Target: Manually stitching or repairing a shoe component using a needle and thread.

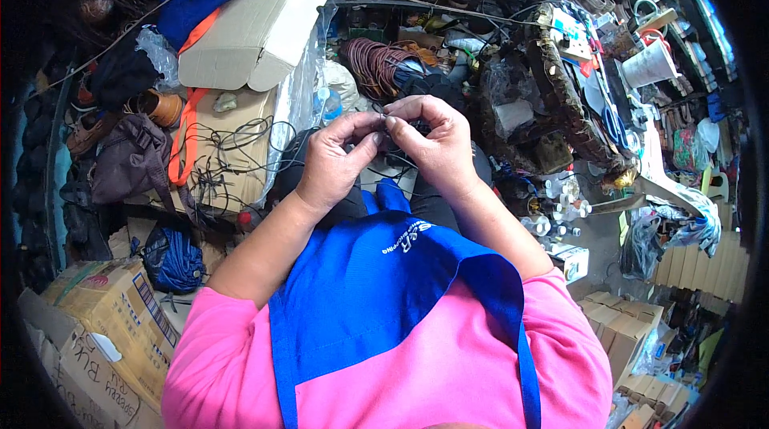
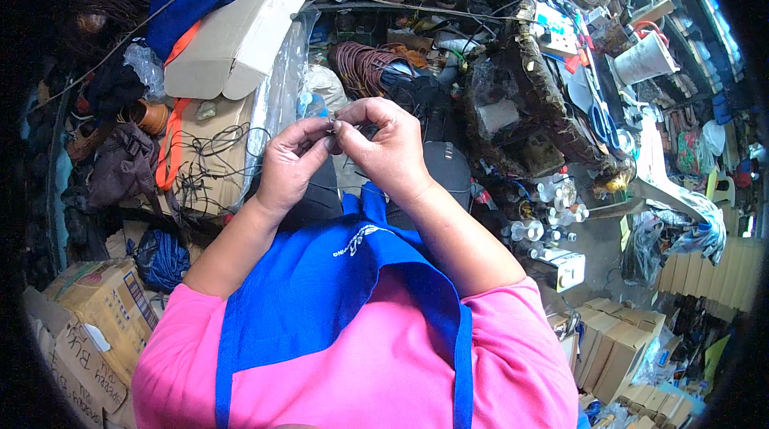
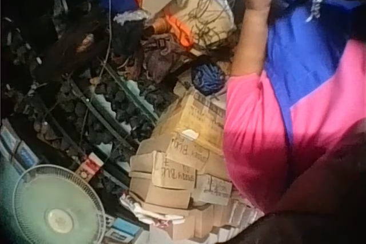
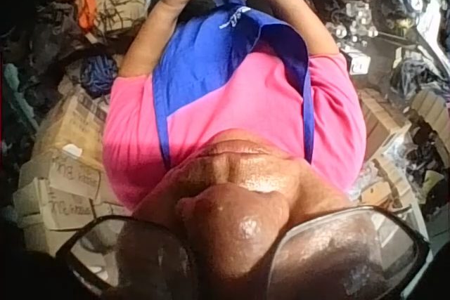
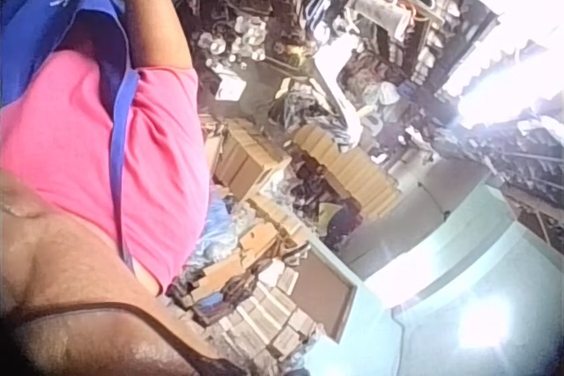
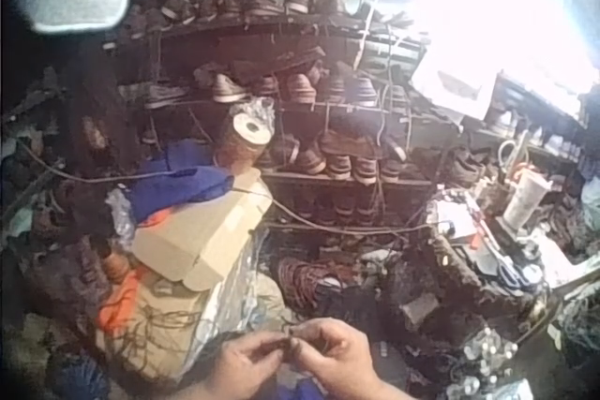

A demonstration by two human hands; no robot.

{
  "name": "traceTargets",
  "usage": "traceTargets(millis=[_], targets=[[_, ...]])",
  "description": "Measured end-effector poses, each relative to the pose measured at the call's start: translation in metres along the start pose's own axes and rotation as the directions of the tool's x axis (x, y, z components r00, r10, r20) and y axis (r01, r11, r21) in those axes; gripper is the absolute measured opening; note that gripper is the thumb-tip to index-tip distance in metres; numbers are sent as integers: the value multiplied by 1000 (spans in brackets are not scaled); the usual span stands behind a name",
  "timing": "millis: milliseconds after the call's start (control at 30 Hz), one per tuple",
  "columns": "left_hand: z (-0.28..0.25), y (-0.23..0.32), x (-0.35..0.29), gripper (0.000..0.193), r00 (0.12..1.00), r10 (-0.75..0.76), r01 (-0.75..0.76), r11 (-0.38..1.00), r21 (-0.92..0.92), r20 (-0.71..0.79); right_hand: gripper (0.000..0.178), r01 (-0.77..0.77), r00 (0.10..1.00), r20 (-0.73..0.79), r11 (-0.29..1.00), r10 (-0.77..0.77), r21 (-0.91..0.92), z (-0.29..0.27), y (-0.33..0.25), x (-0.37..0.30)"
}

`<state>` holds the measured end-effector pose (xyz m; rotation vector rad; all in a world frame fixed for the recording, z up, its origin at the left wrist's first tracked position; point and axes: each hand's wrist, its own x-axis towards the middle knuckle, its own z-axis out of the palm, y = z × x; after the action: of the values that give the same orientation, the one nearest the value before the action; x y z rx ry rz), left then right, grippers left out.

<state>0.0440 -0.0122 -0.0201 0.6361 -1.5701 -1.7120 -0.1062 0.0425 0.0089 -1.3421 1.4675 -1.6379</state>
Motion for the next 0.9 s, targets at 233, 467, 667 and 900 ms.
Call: traceTargets(millis=[233,467,667,900], targets=[[-5,-3,-1,22,1000,3,-3,999,41,5,7,23,999,24,997,-22,-74,-1,-3,2],[-5,-1,-2,22,1000,24,-23,998,52,-4,7,45,999,30,993,-42,-105,-1,-8,2],[0,1,-2,21,995,64,-62,998,21,-71,7,76,997,36,989,-72,-128,-1,-10,2],[-1,6,-3,20,997,55,-54,998,22,-48,8,119,992,55,974,-111,-194,-1,-17,3]])
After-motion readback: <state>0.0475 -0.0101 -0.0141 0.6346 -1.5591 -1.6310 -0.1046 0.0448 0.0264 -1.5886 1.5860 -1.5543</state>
